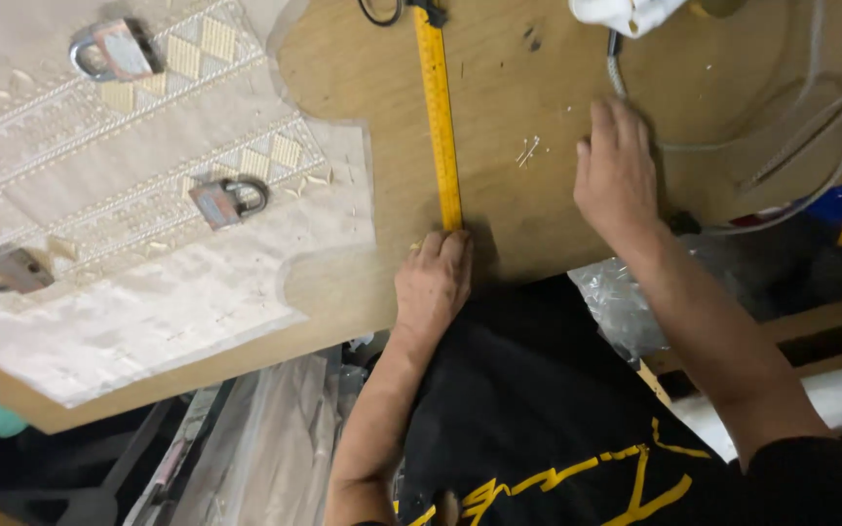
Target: The person pins a piece of white fabric onto a wooden board, using padlocks to hold it in place. They smooth the fabric with their hands and use a ruler to measure and align it before inserting pins along the edges.
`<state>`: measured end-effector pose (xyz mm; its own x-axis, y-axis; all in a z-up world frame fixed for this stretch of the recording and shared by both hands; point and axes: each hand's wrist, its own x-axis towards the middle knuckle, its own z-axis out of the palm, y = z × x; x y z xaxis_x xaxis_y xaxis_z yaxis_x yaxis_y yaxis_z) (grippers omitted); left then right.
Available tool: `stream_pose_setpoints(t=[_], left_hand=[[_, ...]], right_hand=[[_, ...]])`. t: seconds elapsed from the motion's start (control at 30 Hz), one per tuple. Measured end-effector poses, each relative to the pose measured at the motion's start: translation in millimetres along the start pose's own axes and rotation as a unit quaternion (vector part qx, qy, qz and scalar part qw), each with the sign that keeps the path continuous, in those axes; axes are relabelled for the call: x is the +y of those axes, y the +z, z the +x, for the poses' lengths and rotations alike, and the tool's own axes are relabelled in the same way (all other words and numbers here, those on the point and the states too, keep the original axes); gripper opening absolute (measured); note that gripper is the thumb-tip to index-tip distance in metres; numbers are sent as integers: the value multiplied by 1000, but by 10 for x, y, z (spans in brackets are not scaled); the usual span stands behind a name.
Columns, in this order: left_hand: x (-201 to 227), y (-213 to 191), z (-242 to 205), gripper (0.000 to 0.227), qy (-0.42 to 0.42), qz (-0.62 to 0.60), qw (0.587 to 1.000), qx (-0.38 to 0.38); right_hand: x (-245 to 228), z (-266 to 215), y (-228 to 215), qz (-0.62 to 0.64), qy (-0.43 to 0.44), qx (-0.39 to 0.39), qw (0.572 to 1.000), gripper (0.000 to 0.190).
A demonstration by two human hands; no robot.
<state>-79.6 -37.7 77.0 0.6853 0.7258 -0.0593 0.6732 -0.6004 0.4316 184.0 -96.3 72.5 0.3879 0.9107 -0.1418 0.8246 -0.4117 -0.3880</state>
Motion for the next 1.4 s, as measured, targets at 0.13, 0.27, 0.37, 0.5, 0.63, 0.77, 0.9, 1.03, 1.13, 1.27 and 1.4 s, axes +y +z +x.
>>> stream_pose_setpoints(t=[0.13, 0.27, 0.37, 0.5, 0.63, 0.77, 0.9, 1.03, 1.13, 1.27, 1.4], left_hand=[[100, -87, -64, 11, -10, -8, 999, -38], [111, -165, -144, 10, 1, -20, 1000, -14], [53, -140, -290, 10, -21, -23, 999, -18], [-48, -197, -435, 12, -16, -27, 999, -23], [-202, -362, -550, 9, -3, -30, 1000, -1], [-550, -541, -674, 9, 10, -48, 999, -16], [-998, -708, -877, 8, 30, -57, 998, -10], [-1256, -854, -1006, 10, 51, -49, 997, -24], [-1320, -848, -928, 13, 73, -61, 994, -51], [-1187, -701, -554, 11, 135, -42, 989, -36], [-829, -274, 53, 22, 256, 15, 967, 16]], right_hand=[[-88, 148, 193, 8, 60, -59, 996, 55], [-124, 45, 346, -39, -120, 25, 992, 40], [-90, -35, 328, -66, -192, -11, 979, 41], [68, -32, 341, -127, -284, -14, 950, 40], [102, -17, 370, -155, -288, -12, 945, 32], [95, -38, 490, -201, -275, 42, 939, 17], [29, -86, 610, -334, -176, -88, 922, 25], [0, -122, 778, -362, -148, -27, 920, 12], [-179, -93, 687, -374, -77, -5, 924, 8], [-512, -161, 319, 104, 278, -80, 952, 6], [-468, -423, 203, 359, 401, 20, 843, 16]])
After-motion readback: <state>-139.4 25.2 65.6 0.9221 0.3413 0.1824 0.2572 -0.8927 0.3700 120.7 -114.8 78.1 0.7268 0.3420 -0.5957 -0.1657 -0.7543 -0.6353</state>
